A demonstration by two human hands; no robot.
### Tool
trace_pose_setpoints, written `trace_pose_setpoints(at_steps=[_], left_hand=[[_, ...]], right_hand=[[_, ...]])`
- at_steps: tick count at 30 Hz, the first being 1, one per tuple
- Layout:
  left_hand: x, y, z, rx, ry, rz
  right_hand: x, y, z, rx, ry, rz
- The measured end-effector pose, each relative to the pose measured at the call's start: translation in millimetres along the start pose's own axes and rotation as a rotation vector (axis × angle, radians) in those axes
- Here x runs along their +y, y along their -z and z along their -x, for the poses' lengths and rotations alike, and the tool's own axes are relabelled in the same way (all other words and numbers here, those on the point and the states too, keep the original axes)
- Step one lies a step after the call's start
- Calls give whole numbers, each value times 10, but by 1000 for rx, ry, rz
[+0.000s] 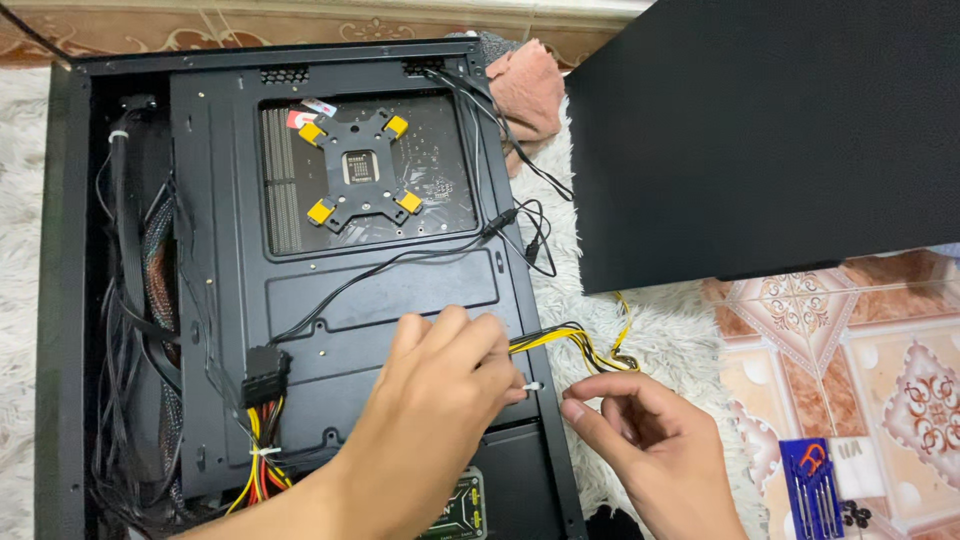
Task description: The person organizes and secures power supply cables inside a computer case using zip ties. They route the cables along the back panel and tighten the ties to keep the wiring neat.
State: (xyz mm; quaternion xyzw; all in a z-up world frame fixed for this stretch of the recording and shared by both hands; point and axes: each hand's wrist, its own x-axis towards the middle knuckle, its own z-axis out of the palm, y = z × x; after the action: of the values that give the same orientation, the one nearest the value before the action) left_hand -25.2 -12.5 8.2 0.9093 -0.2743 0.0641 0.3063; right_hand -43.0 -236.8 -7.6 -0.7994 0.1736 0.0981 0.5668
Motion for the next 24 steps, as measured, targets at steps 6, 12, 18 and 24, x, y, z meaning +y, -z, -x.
trace_pose_setpoints(at_steps=[6,12,18,24], left_hand=[[-68,-82,80,110,4,71],[-25,-64,59,156,51,97],[-19,-180,18,158,152,158],[-31,-152,22,129,247,104]], right_hand=[[-143,2,-6,-18,13,43],[-36,35,-42,-63,151,36],[-10,11,-54,-75,189,-6],[-42,41,-76,-97,242,23]])
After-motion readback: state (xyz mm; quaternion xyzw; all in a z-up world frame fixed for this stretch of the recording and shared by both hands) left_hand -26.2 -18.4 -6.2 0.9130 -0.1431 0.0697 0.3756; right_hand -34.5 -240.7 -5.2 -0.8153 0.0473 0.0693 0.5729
